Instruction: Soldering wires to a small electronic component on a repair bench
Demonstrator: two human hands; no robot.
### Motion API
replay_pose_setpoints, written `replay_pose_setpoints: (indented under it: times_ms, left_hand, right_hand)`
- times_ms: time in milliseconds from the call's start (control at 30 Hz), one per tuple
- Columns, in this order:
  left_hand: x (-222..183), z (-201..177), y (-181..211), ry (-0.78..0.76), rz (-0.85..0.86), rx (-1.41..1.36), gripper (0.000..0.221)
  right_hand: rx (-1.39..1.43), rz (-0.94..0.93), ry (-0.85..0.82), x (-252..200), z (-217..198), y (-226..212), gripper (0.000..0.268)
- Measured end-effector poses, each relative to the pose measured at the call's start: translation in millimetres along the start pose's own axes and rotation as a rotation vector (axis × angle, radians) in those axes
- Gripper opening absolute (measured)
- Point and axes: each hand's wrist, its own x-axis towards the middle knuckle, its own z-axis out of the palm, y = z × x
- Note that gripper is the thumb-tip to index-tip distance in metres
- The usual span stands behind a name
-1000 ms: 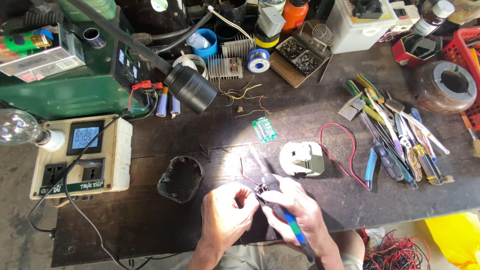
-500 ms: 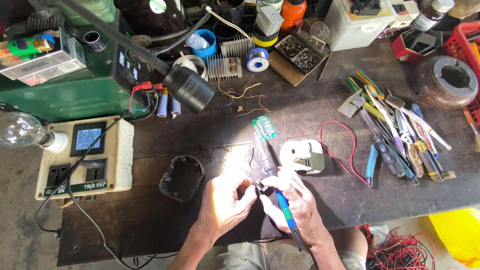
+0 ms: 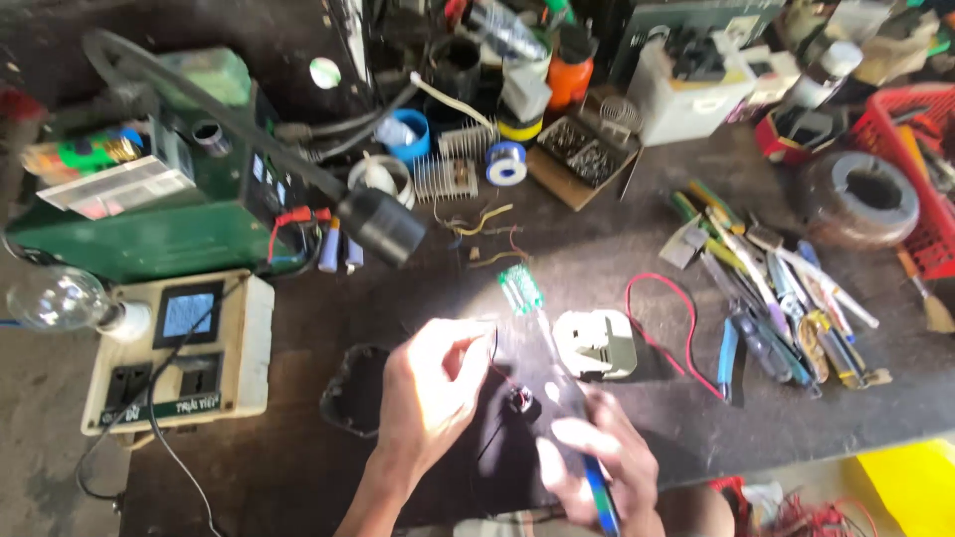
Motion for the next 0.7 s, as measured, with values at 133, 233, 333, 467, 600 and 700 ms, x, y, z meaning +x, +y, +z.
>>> replay_pose_setpoints:
  times_ms: [133, 233, 333, 467, 600, 700]
  left_hand:
    - [75, 29, -2, 0.104, 0.239, 0.116, 0.029]
    - [147, 62, -22, 0.007, 0.245, 0.321, 0.055]
    - [192, 80, -22, -0.096, 0.239, 0.429, 0.059]
    - [225, 112, -50, 0.006, 0.409, 0.599, 0.041]
    - [225, 115, -54, -0.006, 0.472, 0.790, 0.030]
    - [212, 100, -37, 0.028, 0.513, 0.946, 0.039]
  right_hand:
    - [0.142, 0.118, 0.304, -7, -7, -19, 0.019]
    - [0.117, 0.193, 0.268, -28, -16, -5, 0.021]
    - [0.123, 0.201, 0.186, -38, -25, 0, 0.023]
    - [0.163, 0.192, 0.149, -40, -27, 8, 0.021]
    - [-0.016, 0.155, 0.314, -35, -11, 9, 0.025]
    - [0.024, 0.163, 0.310, -26, -12, -2, 0.025]
